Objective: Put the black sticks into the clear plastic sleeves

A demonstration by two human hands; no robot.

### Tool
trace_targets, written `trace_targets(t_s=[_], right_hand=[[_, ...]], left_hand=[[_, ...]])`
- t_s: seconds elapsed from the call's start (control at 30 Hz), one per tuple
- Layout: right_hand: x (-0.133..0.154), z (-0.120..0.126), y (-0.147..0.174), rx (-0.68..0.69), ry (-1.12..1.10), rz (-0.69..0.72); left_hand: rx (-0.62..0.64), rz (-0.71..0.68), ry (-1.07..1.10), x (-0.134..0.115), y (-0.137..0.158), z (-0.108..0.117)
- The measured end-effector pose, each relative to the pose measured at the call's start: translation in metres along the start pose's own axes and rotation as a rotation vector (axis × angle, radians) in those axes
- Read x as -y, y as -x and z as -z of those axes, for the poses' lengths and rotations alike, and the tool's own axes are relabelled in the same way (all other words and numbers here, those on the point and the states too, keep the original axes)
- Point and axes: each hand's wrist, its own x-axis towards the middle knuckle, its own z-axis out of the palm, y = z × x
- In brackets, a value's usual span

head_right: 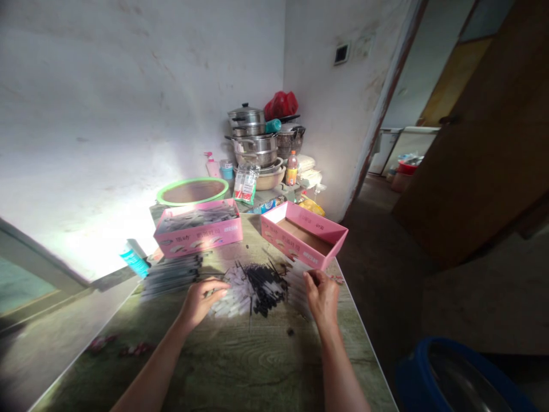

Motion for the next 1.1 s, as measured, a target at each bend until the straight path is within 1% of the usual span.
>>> trace_targets(t_s=[0.07, 0.17, 0.23, 0.37, 0.6, 0.7, 0.77, 0.83, 0.9, 0.97, 1.03, 1.07, 1.1], right_hand=[[-0.005, 0.014, -0.006, -0.064, 0.211, 0.014], [-0.010, 0.029, -0.010, -0.008, 0.463, -0.027], [-0.012, 0.034, -0.011, 0.043, 0.566, -0.048], [-0.014, 0.033, -0.010, 0.058, 0.616, -0.034], [-0.018, 0.024, -0.011, 0.044, 0.621, -0.039], [-0.016, 0.012, -0.007, 0.004, 0.548, 0.048], [-0.014, 0.001, -0.001, -0.014, 0.494, 0.132], [-0.013, -0.011, 0.005, 0.001, 0.455, 0.195], [-0.012, -0.020, 0.010, 0.035, 0.433, 0.231], [-0.013, -0.026, 0.013, 0.058, 0.423, 0.249], [-0.013, -0.028, 0.014, 0.055, 0.416, 0.259], [-0.014, -0.029, 0.013, 0.050, 0.412, 0.265], [-0.014, -0.029, 0.013, 0.044, 0.408, 0.268]], left_hand=[[0.024, -0.056, -0.046, 0.000, -0.001, -0.003], [0.068, -0.118, -0.088, 0.001, -0.001, -0.006], [0.100, -0.141, -0.090, 0.002, -0.002, -0.007], [0.118, -0.133, -0.077, 0.003, -0.001, -0.007], [0.073, -0.138, -0.047, -0.003, 0.002, -0.005], [0.031, -0.136, -0.056, -0.003, 0.001, -0.003], [-0.068, -0.101, -0.099, 0.000, 0.001, 0.003], [-0.231, -0.036, -0.177, 0.007, 0.001, 0.016], [-0.416, 0.053, -0.291, 0.017, 0.004, 0.035], [-0.583, 0.179, -0.437, 0.030, 0.012, 0.059], [-0.739, 0.384, -0.567, 0.043, 0.022, 0.083], [-0.790, 0.482, -0.617, 0.048, 0.028, 0.093], [-0.803, 0.522, -0.629, 0.053, 0.033, 0.102]])
